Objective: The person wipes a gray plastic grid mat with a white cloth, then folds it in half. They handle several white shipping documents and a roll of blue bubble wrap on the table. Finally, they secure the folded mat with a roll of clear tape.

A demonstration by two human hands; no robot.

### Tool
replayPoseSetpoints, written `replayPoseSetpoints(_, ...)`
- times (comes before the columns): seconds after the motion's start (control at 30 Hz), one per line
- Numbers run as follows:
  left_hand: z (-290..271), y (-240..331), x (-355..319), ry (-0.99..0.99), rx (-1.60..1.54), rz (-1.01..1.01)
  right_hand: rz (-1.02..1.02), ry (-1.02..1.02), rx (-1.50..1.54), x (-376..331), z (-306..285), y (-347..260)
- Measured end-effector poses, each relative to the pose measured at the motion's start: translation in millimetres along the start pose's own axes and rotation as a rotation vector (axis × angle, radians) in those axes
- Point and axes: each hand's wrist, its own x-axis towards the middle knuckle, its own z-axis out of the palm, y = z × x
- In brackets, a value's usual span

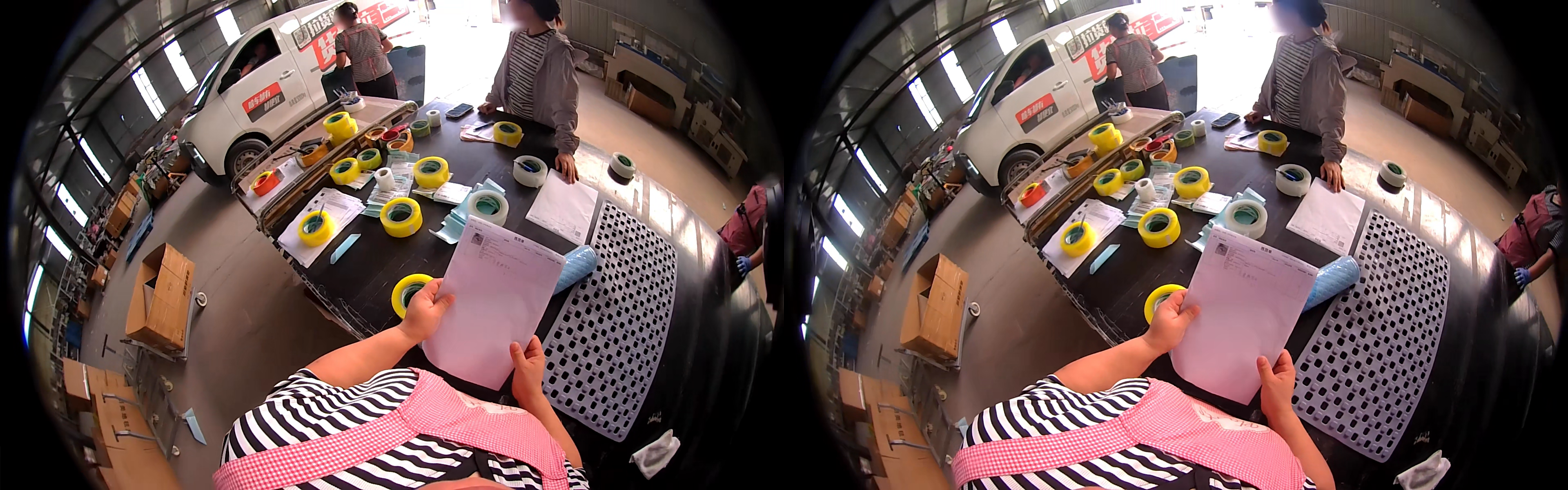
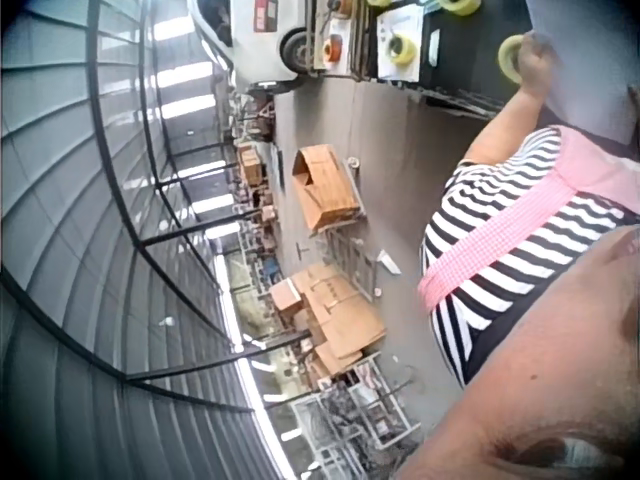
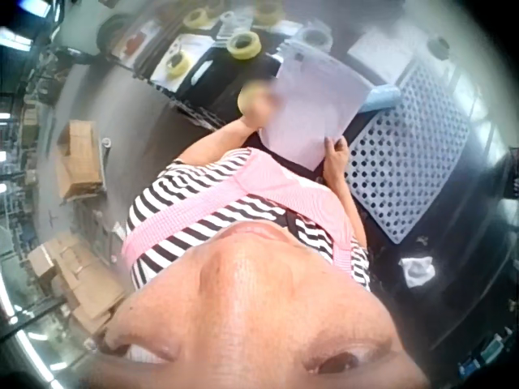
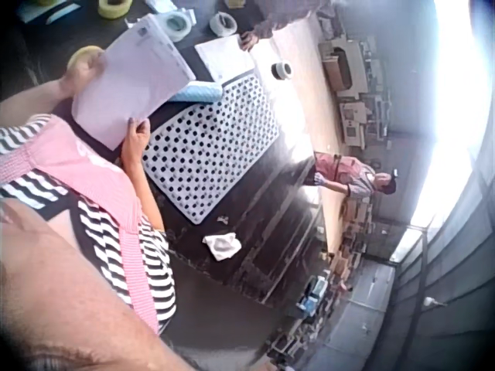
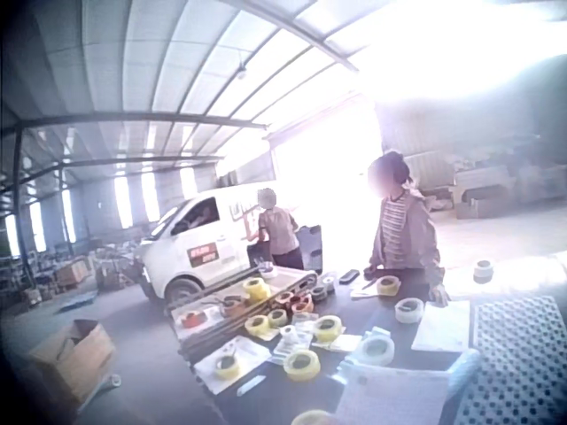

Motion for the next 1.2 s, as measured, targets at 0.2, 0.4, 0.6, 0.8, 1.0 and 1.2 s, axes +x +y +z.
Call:
replayPoseSetpoints(0.2,5,-7,-4,-0.130,0.063,-0.086,-0.050,0.110,-0.268,-4,-8,7)
replayPoseSetpoints(0.4,9,10,-9,-0.313,0.546,-0.247,-0.078,0.257,-0.295,-4,-21,12)
replayPoseSetpoints(0.6,17,-2,-17,-0.230,0.591,-0.077,-0.081,0.267,-0.226,-12,-44,27)
replayPoseSetpoints(0.8,4,-6,-17,-0.089,0.510,-0.065,-0.097,0.412,-0.154,-28,-82,2)
replayPoseSetpoints(1.0,-61,-24,-3,0.015,1.131,0.297,-0.102,0.555,-0.219,-59,-137,-13)
replayPoseSetpoints(1.2,-83,-45,-17,-0.004,1.200,-0.132,-0.069,0.546,-0.229,-59,-145,3)
